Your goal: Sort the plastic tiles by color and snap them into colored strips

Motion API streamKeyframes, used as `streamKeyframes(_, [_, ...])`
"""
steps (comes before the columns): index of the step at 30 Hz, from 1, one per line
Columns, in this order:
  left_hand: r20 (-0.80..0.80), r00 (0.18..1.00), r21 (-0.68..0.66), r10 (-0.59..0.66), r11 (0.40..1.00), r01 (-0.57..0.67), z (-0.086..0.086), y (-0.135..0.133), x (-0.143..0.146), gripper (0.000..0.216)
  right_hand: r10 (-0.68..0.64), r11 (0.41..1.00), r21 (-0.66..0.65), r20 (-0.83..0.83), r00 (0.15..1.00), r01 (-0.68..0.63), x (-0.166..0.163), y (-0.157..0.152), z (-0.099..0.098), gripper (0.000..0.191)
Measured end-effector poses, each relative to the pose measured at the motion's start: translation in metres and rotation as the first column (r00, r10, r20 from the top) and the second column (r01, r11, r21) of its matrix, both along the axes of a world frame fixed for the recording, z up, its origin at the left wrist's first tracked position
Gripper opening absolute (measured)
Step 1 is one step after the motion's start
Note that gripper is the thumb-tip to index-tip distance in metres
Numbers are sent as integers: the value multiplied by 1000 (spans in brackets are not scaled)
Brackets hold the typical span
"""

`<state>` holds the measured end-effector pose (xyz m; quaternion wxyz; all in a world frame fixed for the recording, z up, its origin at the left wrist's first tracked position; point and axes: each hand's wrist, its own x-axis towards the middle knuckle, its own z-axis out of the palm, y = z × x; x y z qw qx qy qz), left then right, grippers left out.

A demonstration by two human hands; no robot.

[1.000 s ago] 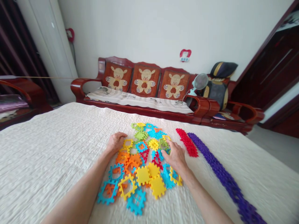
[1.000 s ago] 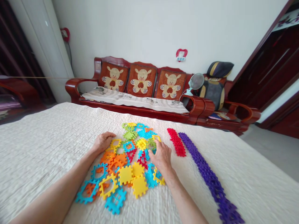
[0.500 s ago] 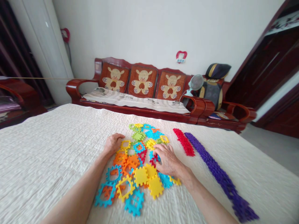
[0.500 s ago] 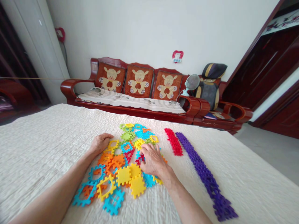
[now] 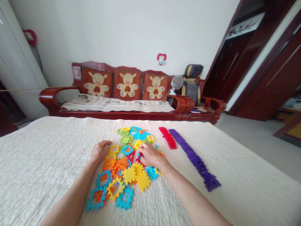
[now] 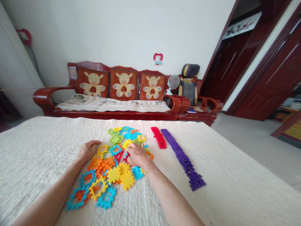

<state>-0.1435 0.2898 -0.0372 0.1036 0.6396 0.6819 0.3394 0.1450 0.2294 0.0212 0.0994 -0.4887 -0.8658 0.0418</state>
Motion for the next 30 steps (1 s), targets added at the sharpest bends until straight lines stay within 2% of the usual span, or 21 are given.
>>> streamKeyframes(5, [-76, 997, -16, 15, 1000, -17, 6, -17, -3, 38, -82, 996, 27, 21, 996, 81, -10, -1, 0, 18])
streamKeyframes(12, [-215, 975, -40, 48, 998, -57, -1, -45, -6, 37, -147, 988, -32, 47, 988, 149, -18, 4, -3, 16])
streamKeyframes(19, [-215, 975, -107, 50, 992, -75, 7, -49, -3, 39, -106, 991, -85, 16, 994, 107, -17, 3, 4, 18])
streamKeyframes(24, [-209, 977, -67, 38, 996, -53, 0, -47, -6, 35, -93, 993, -79, -20, 996, 91, -11, -1, -1, 19])
streamKeyframes(30, [-235, 971, -50, 38, 997, -51, -10, -33, -15, 35, -87, 992, 79, -90, 992, 94, -10, -2, -19, 17])
